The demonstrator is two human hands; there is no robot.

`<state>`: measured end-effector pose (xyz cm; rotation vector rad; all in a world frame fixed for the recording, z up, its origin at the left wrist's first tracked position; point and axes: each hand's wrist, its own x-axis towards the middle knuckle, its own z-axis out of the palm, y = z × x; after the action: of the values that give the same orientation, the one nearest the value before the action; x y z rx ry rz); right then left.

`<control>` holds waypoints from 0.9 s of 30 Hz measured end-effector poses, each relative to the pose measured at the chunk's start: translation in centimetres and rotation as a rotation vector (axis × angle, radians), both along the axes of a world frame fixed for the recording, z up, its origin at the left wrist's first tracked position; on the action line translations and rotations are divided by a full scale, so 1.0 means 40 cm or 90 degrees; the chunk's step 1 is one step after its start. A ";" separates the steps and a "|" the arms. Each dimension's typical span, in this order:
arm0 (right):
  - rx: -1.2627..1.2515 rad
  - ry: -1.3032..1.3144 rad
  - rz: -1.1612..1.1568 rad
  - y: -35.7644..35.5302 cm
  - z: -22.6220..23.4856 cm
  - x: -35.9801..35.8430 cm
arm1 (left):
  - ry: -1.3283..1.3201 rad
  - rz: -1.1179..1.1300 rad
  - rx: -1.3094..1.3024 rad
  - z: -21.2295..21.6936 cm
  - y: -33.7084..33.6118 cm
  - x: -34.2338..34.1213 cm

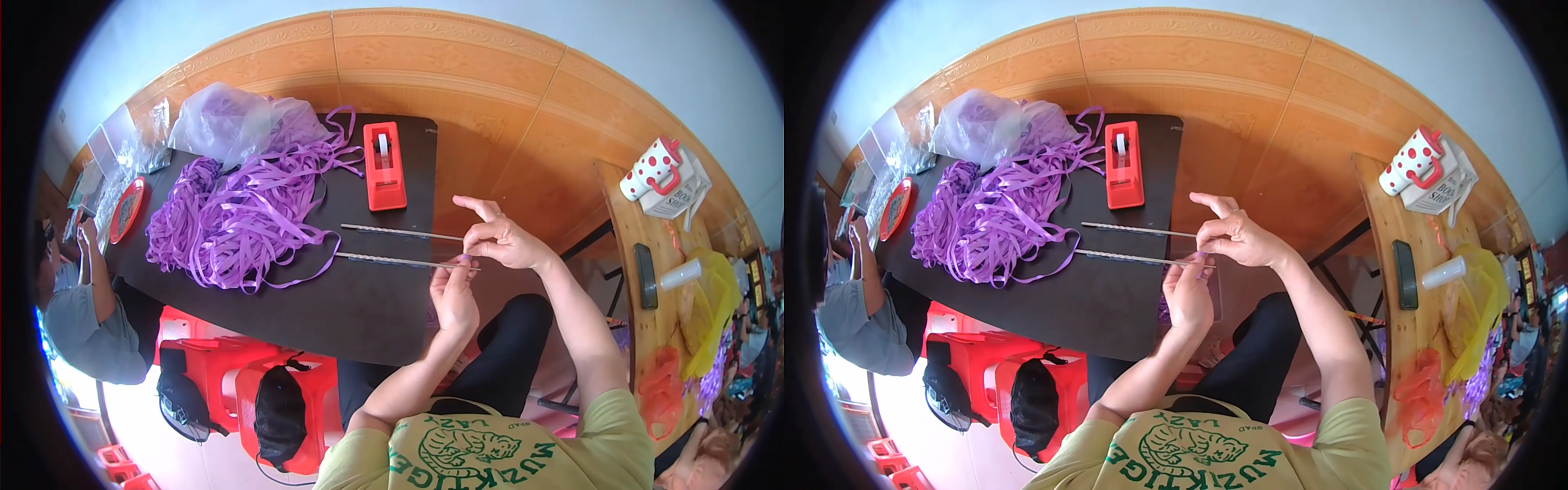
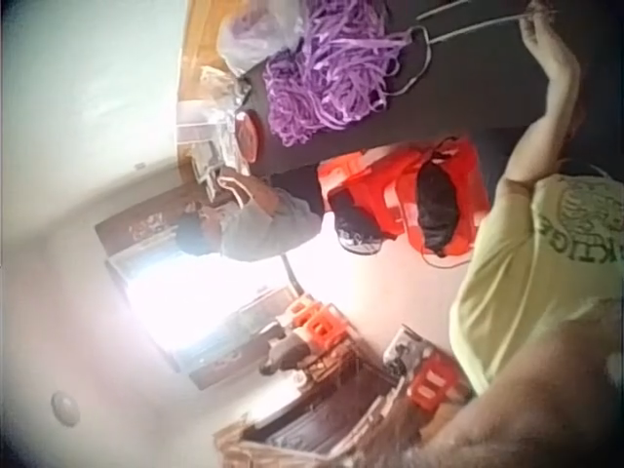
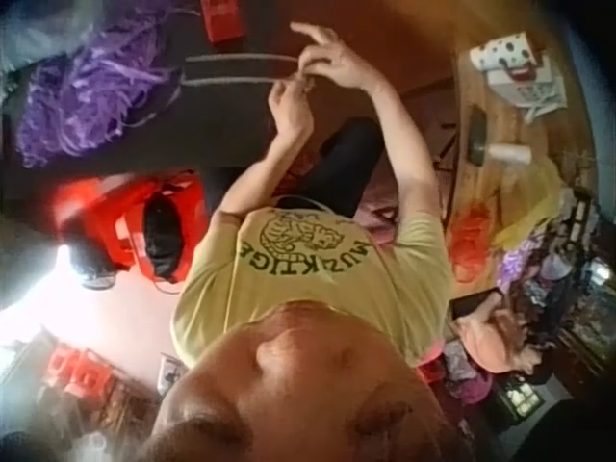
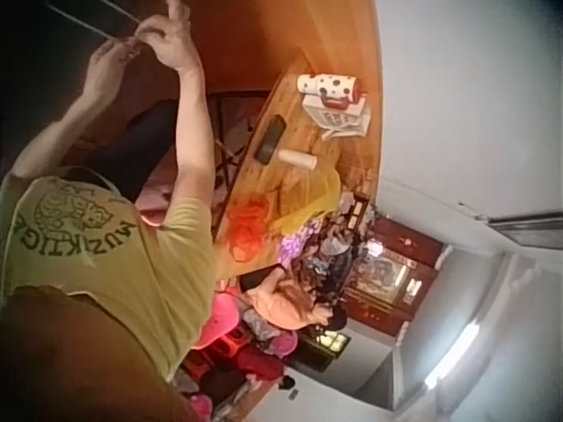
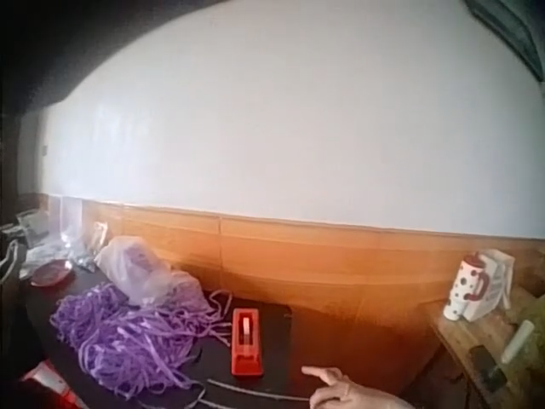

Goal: The person is wrapping purple ribbons around two parallel metal rods to create a decorative pattern or fringe, using tape to secure the ends.

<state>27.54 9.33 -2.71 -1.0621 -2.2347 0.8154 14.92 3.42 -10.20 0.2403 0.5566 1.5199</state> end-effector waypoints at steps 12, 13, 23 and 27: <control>-0.277 0.483 -0.093 -0.044 -0.118 0.041 | 0.042 0.009 0.007 0.001 -0.005 -0.002; -0.276 0.486 -0.094 -0.044 -0.121 0.026 | 0.053 0.009 0.001 0.001 -0.005 -0.002; -0.284 0.641 -0.254 -0.067 -0.216 -0.001 | 0.047 -0.018 0.030 -0.011 -0.023 -0.017; -0.432 0.753 -0.217 -0.101 -0.155 -0.040 | 0.109 -0.057 -0.056 0.014 -0.037 -0.030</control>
<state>25.94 5.28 -8.91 -0.8146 -0.7759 1.5467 13.71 1.92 -9.65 0.3246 0.7374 1.3919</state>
